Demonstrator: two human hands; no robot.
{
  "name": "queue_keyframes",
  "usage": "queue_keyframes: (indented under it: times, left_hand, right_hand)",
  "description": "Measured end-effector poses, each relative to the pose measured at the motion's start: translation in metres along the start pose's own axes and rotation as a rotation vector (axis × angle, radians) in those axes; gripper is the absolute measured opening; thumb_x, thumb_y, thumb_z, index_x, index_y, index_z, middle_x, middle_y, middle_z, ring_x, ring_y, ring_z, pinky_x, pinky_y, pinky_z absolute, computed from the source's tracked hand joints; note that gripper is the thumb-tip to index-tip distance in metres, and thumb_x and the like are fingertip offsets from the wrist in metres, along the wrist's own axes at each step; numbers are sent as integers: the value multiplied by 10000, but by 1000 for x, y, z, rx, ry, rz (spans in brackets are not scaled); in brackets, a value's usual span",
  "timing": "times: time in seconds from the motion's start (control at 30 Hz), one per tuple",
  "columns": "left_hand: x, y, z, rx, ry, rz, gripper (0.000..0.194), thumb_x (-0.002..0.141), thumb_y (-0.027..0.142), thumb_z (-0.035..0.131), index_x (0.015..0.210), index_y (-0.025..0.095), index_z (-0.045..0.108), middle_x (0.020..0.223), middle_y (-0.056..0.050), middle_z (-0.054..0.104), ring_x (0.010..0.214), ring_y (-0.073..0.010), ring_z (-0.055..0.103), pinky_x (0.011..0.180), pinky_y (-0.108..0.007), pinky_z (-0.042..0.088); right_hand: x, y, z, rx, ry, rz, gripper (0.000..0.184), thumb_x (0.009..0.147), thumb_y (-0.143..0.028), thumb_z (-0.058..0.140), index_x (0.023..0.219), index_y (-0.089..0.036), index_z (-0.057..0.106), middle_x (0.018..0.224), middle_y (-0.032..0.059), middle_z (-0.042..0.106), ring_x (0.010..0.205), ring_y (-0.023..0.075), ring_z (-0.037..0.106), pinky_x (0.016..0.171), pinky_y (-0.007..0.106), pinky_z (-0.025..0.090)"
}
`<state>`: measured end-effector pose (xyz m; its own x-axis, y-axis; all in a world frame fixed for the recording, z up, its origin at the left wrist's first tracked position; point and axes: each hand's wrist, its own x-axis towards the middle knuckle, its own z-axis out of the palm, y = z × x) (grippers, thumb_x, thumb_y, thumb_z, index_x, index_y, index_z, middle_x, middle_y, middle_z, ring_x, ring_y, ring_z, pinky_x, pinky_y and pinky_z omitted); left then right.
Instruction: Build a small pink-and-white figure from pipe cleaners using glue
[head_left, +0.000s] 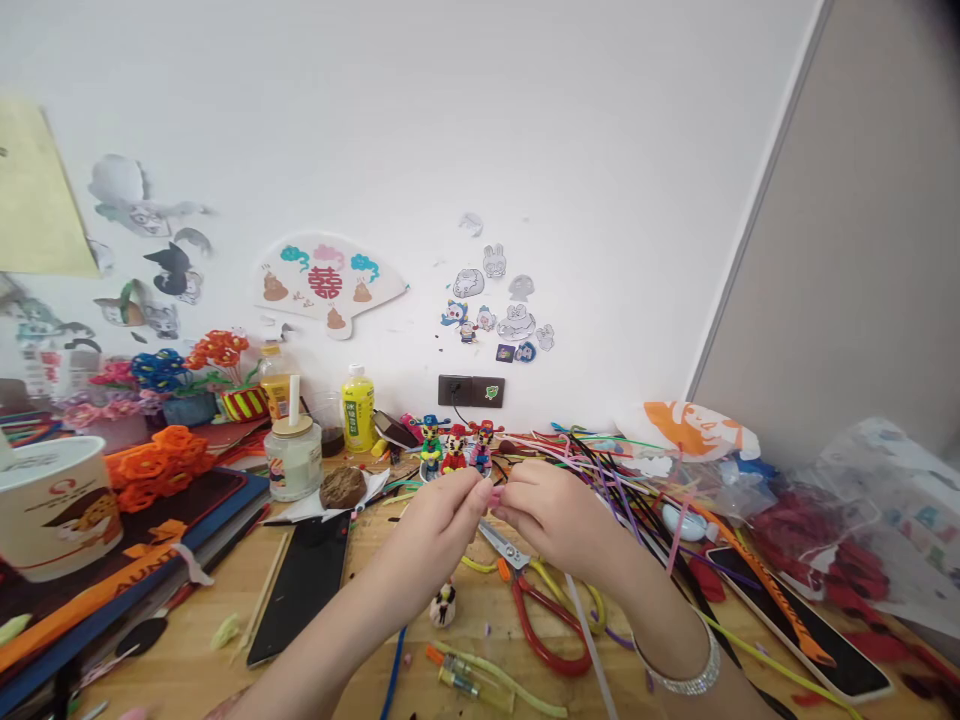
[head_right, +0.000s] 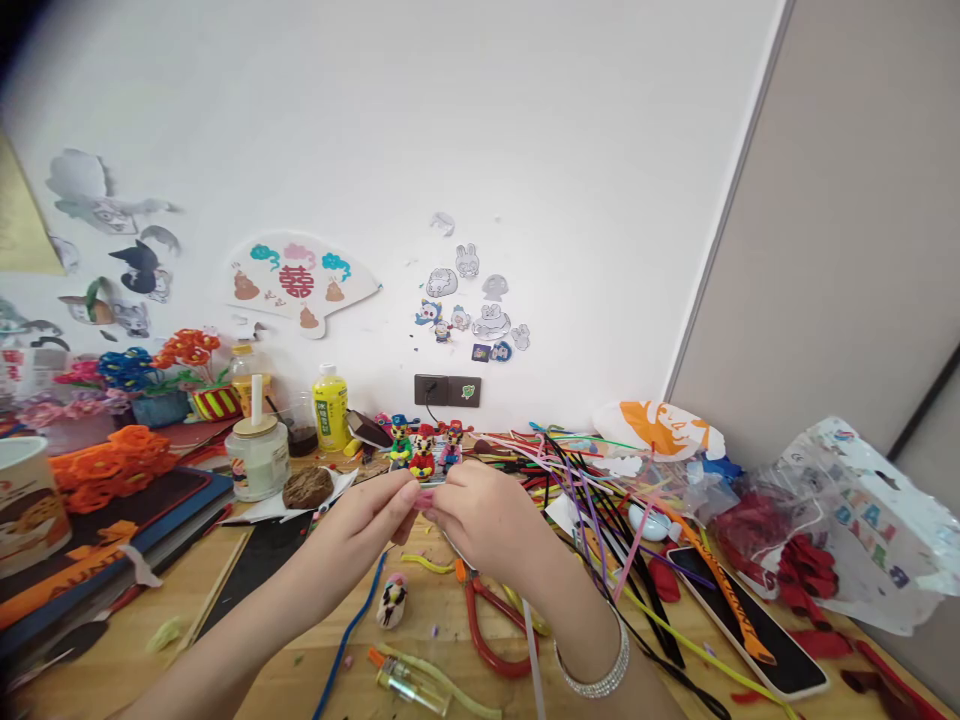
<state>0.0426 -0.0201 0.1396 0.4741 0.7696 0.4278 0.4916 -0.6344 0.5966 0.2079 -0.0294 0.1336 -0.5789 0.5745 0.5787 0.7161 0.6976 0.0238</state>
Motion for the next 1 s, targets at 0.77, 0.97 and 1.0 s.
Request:
queue_keyframes:
  times: [0.77,0.97,1.0]
  left_hand:
    - [6,-6,-1,24,42,30,289,852,308,303,590,203,365,555,38,413,548,-131,412,528,-233,336]
    - [3,-11,13,339,169,140,271,863,207,274,609,203,368,615,12,448,563,-138,426,532,-242,368]
    - [3,-12,16,413,190,177,263,862,185,277,625,197,389,637,2,463,577,-143,435,540,-247,379]
  right_hand:
    - [4,7,7,456,222,175,245,829,-251,521,1064,-199,564,987,60,627,859,165,563,744,279,438]
    - [5,6,8,377,220,177,166,839,-197,490,778,-164,642,744,39,649,691,146,565,652,248,424]
    - [6,4,7,393,218,219,166,831,-188,500,742,-167,640,709,26,642,656,138,557,627,238,415]
